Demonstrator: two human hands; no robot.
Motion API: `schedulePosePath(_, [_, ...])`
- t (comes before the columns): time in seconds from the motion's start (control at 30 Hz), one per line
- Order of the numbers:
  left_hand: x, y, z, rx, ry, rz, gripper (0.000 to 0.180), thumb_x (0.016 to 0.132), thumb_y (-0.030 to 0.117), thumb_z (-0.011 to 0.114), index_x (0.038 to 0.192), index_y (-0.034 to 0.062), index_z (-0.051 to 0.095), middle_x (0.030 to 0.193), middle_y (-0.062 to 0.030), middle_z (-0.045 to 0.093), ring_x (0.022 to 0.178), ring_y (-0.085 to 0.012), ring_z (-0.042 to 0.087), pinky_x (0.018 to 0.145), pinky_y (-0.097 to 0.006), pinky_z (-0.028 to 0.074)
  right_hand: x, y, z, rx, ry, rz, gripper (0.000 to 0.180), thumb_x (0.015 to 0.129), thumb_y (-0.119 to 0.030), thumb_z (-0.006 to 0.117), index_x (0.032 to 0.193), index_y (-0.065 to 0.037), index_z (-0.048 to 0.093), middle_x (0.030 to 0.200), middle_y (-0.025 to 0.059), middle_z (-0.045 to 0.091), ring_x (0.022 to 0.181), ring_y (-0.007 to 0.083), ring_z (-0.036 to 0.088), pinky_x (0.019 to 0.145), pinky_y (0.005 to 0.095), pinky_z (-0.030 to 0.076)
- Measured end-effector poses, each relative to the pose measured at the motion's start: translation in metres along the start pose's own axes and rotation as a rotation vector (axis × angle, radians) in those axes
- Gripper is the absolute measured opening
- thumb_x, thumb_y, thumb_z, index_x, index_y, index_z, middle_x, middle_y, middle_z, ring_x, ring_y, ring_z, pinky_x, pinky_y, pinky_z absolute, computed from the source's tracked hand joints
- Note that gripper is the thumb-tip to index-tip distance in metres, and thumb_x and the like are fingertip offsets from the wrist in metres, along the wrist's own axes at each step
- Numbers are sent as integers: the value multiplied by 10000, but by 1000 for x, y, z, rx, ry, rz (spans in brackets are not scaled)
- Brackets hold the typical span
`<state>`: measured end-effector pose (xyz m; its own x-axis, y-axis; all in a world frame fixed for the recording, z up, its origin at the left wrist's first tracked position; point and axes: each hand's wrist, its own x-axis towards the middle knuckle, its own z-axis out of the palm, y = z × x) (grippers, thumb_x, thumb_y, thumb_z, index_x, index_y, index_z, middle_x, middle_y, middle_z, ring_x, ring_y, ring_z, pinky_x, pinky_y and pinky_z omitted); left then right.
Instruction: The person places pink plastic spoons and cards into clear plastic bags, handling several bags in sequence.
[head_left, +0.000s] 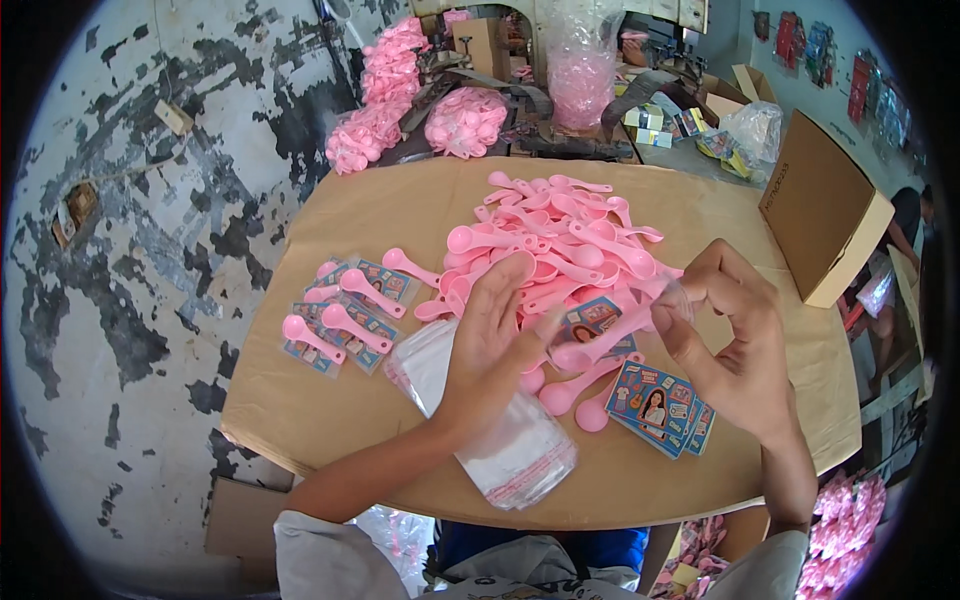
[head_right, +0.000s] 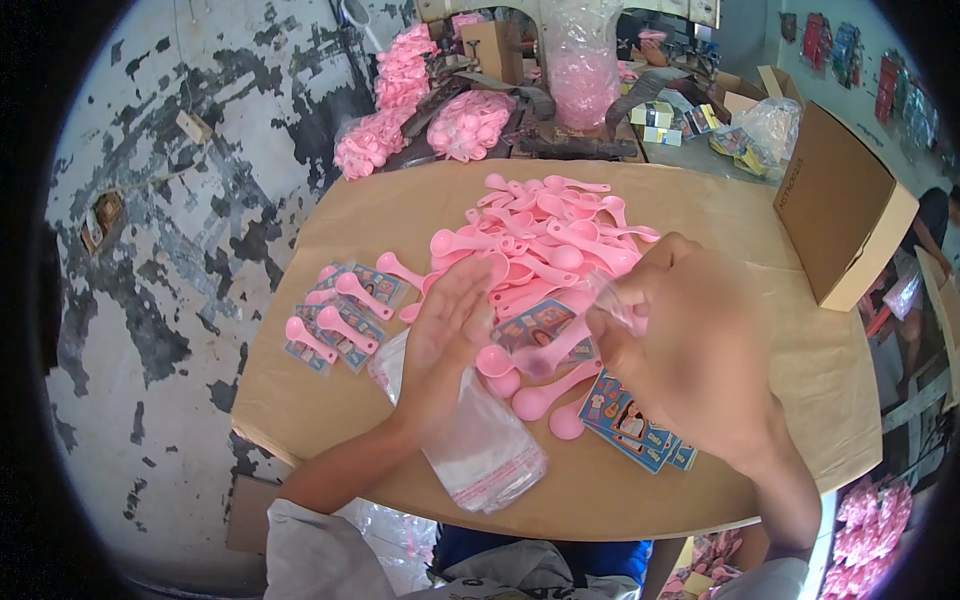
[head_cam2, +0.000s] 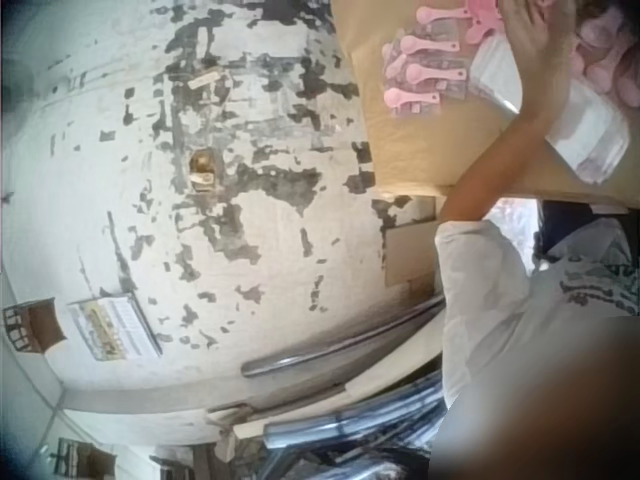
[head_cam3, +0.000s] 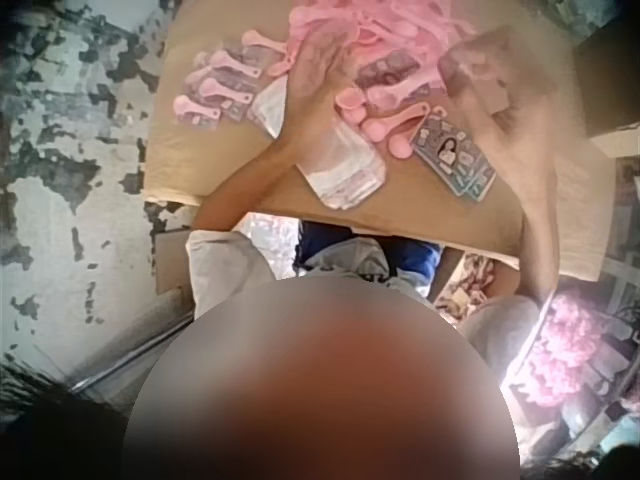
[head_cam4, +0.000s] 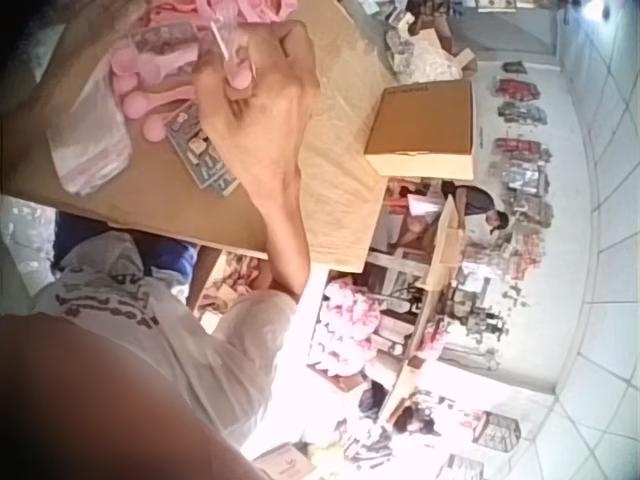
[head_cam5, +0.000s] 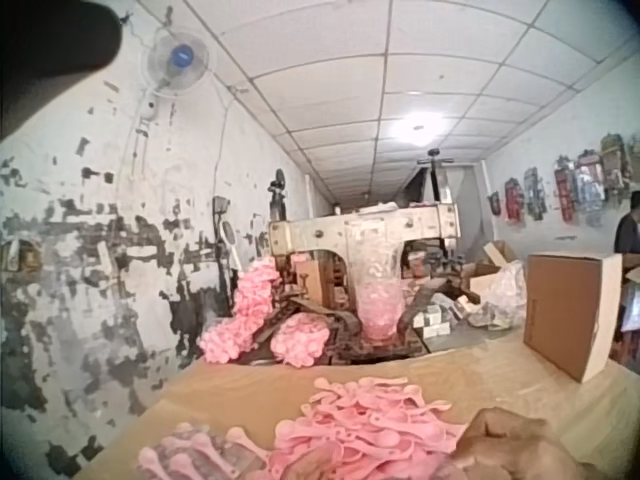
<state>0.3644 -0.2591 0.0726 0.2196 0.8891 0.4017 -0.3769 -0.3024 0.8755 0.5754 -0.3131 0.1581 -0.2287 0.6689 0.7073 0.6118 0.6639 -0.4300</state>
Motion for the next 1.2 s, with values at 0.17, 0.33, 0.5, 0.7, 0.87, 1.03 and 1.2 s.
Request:
schedulePosePath(0.17, [-18,25,23,600,-354,229,896,824,134,743,1489,-23,164,1401,-189,398,1306,-274,427,1082,-375,360,9,-10,8,178,-180,75,148,799,-22,675,937,29,669,766,113,632,622,152,621,528,279,454])
schedulePosePath(0.33, [-23,9,15,249,-366,-199,691,906,109,616,1472,-6,238,1416,-196,422,1366,-309,393,1108,-423,329,8,-1,15,688,-80,287,271,927,-131,617,1141,35,604,978,131,652,760,134,661,634,257,545])
schedulePosePath(0.5, [-18,13,0,-394,-814,-556,660,912,3,485,1512,10,210,1542,-148,309,1432,-238,298,1133,-359,287,2,13,15,381,-129,171,396,950,-81,588,1322,-34,462,1027,97,669,807,84,581,677,218,455])
schedulePosePath(0.7, [-19,26,13,132,-567,-689,534,1002,192,506,1474,50,301,1412,-126,465,1264,-221,503,1055,-396,418,-3,31,20,648,-291,389,390,881,-24,655,1245,-20,514,741,57,661,676,103,628,595,256,478])
schedulePosePath(0.87, [-21,18,16,62,-252,-389,504,1032,49,384,1515,29,238,1394,-107,464,1294,-197,487,1000,-264,417,-1,34,21,152,-182,117,373,804,-47,708,1156,-59,587,839,69,640,805,207,620,698,325,502])
schedulePosePath(1.03, [-26,8,17,201,-294,-249,538,1018,14,386,1526,31,211,1358,-83,493,1189,-117,506,942,-215,395,-2,41,25,-181,-41,-260,286,727,-135,767,997,-95,681,970,46,619,952,254,566,801,382,493])
schedulePosePath(1.2, [-27,4,10,398,-331,-249,564,996,-15,389,1530,56,220,1110,-68,595,775,-34,480,688,-194,394,-12,44,35,-359,-23,-277,220,732,-191,747,921,-86,705,877,20,636,918,216,580,803,365,483])
